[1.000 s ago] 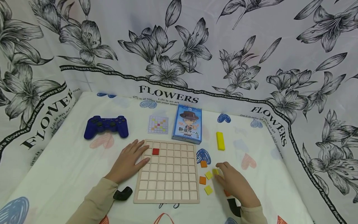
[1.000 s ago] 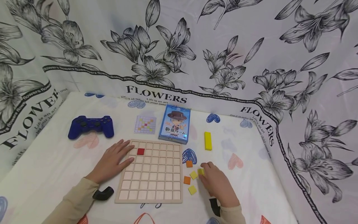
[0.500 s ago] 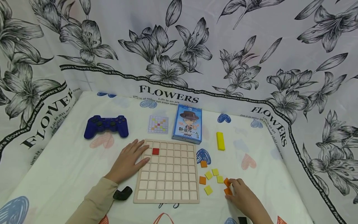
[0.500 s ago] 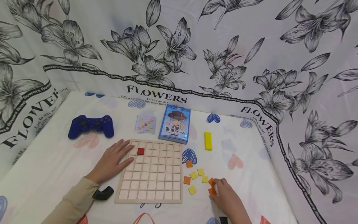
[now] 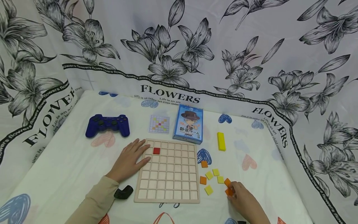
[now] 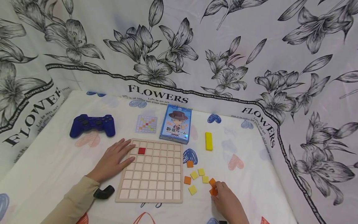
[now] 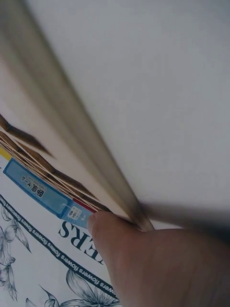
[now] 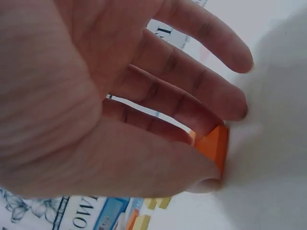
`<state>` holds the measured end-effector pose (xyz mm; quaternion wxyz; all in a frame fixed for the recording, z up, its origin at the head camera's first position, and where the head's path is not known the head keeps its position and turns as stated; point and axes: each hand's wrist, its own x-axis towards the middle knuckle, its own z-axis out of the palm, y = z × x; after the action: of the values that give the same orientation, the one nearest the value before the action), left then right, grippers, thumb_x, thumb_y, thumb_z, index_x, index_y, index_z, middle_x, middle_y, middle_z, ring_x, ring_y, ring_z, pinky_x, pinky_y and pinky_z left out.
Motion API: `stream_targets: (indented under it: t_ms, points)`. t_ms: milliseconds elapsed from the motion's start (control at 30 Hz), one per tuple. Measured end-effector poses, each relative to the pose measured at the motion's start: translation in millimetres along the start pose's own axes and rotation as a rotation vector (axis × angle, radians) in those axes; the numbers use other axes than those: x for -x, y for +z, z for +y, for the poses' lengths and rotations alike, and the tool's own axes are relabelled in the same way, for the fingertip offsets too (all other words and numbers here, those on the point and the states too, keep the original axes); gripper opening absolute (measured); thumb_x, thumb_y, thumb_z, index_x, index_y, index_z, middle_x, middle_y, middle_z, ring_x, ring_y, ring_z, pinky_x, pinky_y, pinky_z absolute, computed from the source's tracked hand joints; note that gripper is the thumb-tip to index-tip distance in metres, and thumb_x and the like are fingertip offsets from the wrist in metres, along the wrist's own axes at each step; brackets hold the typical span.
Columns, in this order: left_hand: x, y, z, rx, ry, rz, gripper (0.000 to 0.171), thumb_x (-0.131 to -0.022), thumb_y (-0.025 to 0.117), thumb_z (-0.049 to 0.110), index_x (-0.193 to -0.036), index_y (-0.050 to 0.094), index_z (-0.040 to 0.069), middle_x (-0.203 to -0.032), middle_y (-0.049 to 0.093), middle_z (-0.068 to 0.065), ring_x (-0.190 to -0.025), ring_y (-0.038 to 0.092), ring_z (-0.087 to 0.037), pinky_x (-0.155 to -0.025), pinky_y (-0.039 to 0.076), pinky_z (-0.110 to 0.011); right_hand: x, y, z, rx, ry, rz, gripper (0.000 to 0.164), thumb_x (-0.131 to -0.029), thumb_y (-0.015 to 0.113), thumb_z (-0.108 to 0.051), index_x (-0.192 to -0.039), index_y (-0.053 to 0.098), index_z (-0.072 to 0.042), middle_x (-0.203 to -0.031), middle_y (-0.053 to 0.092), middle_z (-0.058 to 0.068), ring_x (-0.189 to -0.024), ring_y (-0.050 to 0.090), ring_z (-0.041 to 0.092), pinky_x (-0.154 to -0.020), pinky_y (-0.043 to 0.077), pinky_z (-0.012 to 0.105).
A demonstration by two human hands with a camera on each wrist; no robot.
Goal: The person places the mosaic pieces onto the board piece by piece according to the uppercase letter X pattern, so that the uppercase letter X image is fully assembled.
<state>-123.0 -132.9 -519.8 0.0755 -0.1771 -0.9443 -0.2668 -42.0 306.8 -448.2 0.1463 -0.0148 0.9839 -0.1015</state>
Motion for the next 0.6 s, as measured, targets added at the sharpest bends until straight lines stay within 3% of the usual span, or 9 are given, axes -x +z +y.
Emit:
stream_targets:
  t_ms: [200, 400, 600]
  points:
    - [-0.8, -1.3, 1.3, 0.001, -0.003, -0.013, 0.058, -0.094, 0.051, 0.052, -0.142, 0.047, 0.019, -0.152, 0.036, -0.009, -0.145, 0.021, -0.033, -0.116, 0.017, -0.052, 3.2, -7.4, -10.6, 0.022, -0.005, 0.004, 0.026, -0.085, 0.072, -0.014, -0.105, 0.055, -0.01, -0.092, 0.053, -0.004, -0.074, 0.049, 0.009, -0.067, 0.05, 0.028]
    - [-0.8, -1.9, 2.1, 0.0, -0.015, -0.028, 0.059, -0.094, 0.051, 0.053, -0.142, 0.047, 0.018, -0.153, 0.035, -0.009, -0.145, 0.02, -0.033, -0.116, 0.017, -0.053, -4.8, -20.3, -30.9, 0.087, -0.133, 0.106, 0.025, -0.081, 0.076, -0.011, -0.097, 0.056, -0.013, -0.092, 0.054, -0.005, -0.074, 0.048, 0.006, -0.068, 0.051, 0.025]
    - [0.9, -4.4, 3.0, 0.005, -0.019, -0.028, 0.059, -0.094, 0.051, 0.052, -0.142, 0.047, 0.018, -0.153, 0.035, -0.009, -0.145, 0.02, -0.033, -0.116, 0.017, -0.053, -23.0, -31.3, -56.0, 0.14, -0.261, 0.133, 0.021, -0.08, 0.077, -0.011, -0.092, 0.06, -0.014, -0.095, 0.057, -0.004, -0.074, 0.05, 0.006, -0.068, 0.054, 0.023]
